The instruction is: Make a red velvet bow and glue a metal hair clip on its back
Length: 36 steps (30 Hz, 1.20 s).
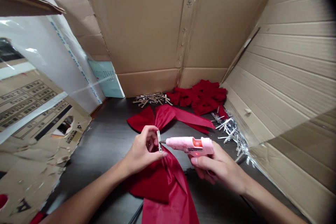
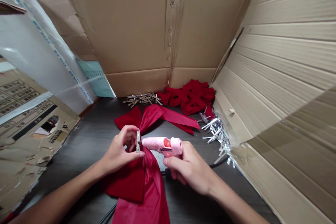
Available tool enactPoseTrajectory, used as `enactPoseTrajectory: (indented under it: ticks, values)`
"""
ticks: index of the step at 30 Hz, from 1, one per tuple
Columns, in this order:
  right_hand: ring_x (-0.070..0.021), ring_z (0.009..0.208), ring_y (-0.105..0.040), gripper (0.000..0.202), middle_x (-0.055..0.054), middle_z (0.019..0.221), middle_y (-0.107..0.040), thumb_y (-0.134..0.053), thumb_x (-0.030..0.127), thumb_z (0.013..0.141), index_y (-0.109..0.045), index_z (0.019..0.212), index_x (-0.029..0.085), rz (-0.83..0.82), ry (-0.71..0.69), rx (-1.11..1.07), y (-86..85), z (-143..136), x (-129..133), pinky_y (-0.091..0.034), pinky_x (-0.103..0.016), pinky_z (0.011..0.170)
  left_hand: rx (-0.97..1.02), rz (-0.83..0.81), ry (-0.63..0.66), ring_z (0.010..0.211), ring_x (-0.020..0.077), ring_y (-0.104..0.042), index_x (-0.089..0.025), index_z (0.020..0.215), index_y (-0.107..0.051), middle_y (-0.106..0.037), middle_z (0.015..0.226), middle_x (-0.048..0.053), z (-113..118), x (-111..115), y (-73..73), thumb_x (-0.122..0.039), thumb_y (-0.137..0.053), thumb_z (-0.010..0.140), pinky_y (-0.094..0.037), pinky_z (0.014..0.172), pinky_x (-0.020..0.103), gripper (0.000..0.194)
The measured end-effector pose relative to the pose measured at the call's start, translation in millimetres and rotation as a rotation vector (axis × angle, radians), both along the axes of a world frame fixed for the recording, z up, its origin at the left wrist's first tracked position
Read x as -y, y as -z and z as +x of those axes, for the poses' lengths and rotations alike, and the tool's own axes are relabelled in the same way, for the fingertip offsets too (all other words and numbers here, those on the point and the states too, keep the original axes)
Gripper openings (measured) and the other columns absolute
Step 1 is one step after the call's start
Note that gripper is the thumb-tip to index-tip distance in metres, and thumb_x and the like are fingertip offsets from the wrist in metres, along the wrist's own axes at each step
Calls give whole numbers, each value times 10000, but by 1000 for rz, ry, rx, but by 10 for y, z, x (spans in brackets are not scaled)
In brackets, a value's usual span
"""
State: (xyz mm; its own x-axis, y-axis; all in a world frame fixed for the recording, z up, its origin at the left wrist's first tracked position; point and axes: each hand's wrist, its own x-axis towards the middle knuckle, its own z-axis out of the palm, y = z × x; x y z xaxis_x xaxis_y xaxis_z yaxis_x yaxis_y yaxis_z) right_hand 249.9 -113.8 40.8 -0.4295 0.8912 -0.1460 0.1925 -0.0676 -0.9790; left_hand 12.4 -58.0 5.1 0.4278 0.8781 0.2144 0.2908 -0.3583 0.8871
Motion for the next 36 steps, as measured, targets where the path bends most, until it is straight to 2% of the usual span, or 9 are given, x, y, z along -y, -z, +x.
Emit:
enactPoseTrajectory:
  ticks: [10,18,36]
  values:
    - [-83,386,-395,593,40,507,-501,-511,285,810,-513,1389,152,-20,-27,45,-29,5,19,-310,-183,384,24,1,-21,594,79,-466,-197,1102,-433,-543,804,-48,-15,-42,0,-156,-777,670,-366,515,208,554]
    - [-77,384,-388,580,44,490,-485,-523,290,800,-547,1356,124,-33,-26,78,-73,-8,24,-295,-166,376,23,1,-34,569,75,-456,-200,1091,-436,-540,798,-49,-22,-35,-12,-188,-775,678,-356,498,209,535]
    - [-82,392,-387,618,51,509,-475,-504,282,815,-482,1413,128,-8,-46,41,-65,20,-18,-306,-186,389,17,41,10,610,97,-480,-196,1155,-456,-532,764,-49,-44,-55,13,-228,-799,678,-376,520,210,588]
